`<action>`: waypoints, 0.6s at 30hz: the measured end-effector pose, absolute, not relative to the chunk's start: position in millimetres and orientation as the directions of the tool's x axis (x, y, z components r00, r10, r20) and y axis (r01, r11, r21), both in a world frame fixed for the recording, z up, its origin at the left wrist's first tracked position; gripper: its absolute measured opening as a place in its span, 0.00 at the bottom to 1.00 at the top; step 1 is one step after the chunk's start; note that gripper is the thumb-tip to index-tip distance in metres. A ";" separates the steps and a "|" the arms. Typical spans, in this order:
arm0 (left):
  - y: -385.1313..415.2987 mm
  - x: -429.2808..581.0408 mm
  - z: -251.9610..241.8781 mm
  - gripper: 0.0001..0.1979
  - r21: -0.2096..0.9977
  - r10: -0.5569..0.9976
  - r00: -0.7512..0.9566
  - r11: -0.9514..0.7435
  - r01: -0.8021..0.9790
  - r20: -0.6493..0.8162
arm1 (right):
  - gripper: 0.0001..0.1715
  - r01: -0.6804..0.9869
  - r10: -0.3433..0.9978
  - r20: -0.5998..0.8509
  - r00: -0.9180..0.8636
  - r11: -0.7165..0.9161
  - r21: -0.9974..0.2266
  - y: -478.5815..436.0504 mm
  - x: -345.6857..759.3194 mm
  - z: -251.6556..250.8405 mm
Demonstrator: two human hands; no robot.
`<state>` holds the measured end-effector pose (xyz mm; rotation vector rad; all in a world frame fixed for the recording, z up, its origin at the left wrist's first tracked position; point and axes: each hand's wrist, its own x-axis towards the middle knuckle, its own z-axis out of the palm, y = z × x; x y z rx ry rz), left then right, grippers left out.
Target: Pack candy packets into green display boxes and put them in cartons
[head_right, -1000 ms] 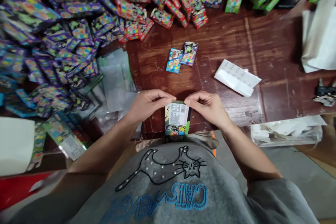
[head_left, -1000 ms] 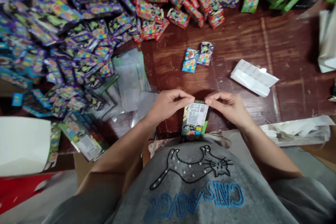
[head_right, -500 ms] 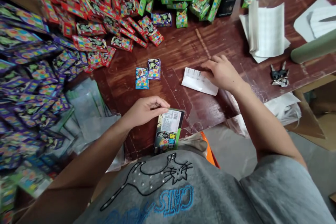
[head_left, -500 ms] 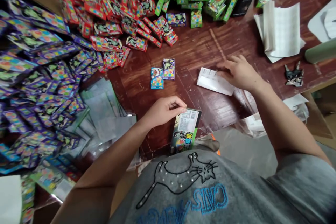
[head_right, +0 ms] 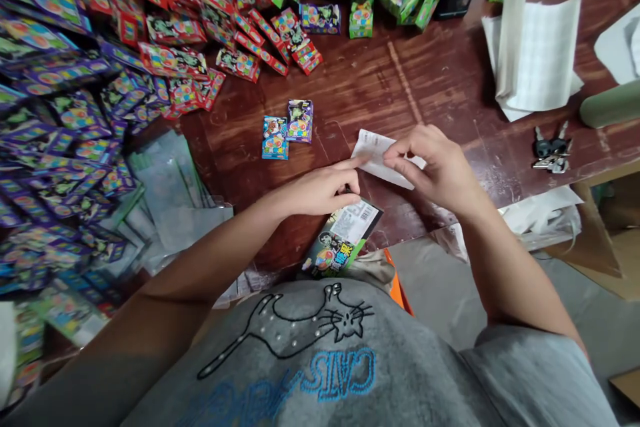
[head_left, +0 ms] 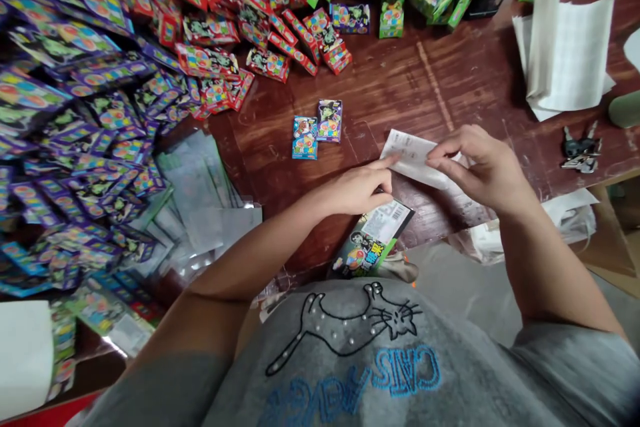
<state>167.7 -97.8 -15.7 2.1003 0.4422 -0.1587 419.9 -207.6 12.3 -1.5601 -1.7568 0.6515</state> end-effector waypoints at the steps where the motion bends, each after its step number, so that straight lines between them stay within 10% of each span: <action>1: -100.4 161.3 -13.9 0.03 0.814 0.276 0.931 -0.464 0.349 -0.241 | 0.09 0.525 0.992 0.125 -0.022 0.118 -0.843 -213.2 413.2 17.8; 8: -117.2 117.4 -2.7 0.05 0.872 0.475 0.878 -0.407 0.274 -0.055 | 0.34 0.009 0.927 -0.216 -0.306 -0.224 -0.975 -214.9 362.5 0.1; 14: -115.3 97.3 -0.2 0.03 0.894 0.505 0.863 -0.384 0.231 -0.006 | 0.41 0.286 0.974 -0.049 -0.220 0.016 -0.958 -217.1 333.3 -12.6; 18: -119.8 79.0 -3.9 0.04 0.936 0.527 0.850 -0.297 0.190 -0.005 | 0.37 0.634 0.972 0.173 -0.161 0.236 -0.736 -227.9 309.7 -12.8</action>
